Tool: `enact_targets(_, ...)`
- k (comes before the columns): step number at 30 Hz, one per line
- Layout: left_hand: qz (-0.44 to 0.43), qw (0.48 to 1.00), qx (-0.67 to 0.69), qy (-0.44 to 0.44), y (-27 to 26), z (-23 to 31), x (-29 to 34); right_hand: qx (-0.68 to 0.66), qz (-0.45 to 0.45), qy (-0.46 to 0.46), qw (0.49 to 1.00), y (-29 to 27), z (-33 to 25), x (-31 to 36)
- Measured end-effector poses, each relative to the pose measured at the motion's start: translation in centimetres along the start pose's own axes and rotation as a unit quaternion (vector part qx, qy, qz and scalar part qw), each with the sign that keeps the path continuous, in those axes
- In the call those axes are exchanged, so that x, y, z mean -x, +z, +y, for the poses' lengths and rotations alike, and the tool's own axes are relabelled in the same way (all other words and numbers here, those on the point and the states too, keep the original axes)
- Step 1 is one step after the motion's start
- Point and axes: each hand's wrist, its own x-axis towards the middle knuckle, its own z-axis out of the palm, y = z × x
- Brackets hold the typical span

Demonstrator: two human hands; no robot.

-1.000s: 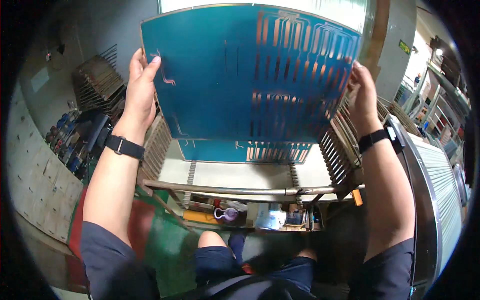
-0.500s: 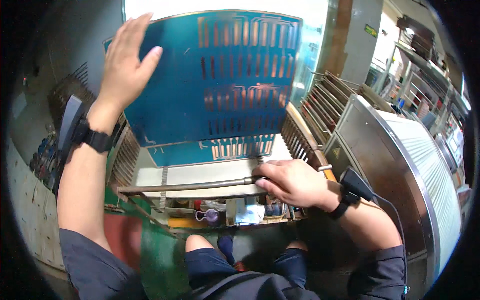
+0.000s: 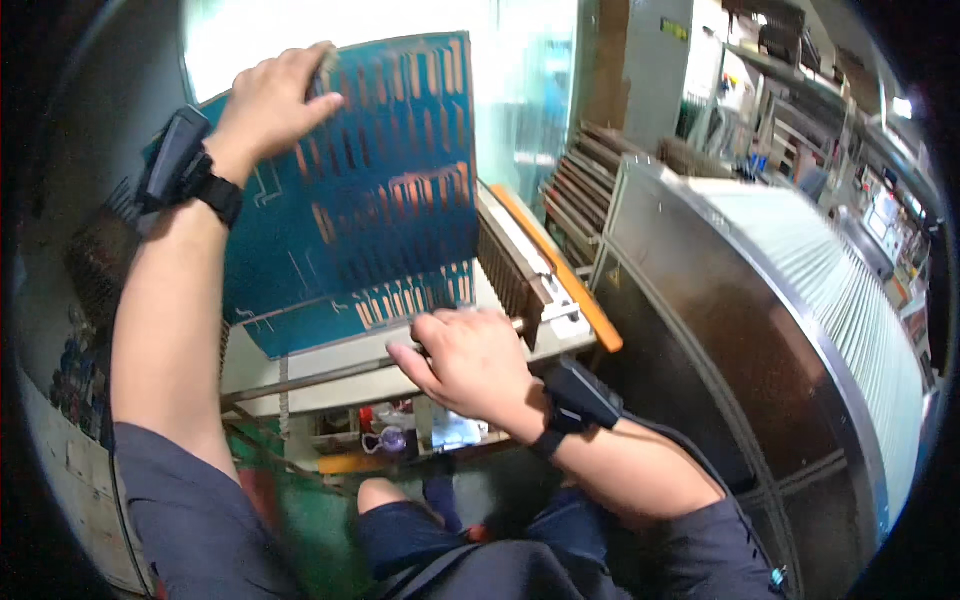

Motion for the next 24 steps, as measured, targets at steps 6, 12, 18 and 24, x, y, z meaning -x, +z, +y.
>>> enact_targets(6,0.038,0.997,-0.05,0.033,3.9,-2.3,-0.6,-0.033,0.019,-0.021,0.999,1.2,2.1,0.4)
enact_targets(12,0.06,0.995,-0.056,0.05,5.6,-3.3,-0.5,-0.052,-0.029,-0.039,0.997,1.1,3.2,0.6)
enact_targets(18,0.033,0.998,-0.031,0.042,5.7,-2.7,-0.2,-0.072,-0.175,-0.014,0.982,-0.4,3.5,-0.4)
enact_targets(24,-0.033,0.993,0.091,0.062,5.9,-4.4,-1.0,-0.088,-0.187,-0.003,0.978,-0.8,2.8,-0.2)
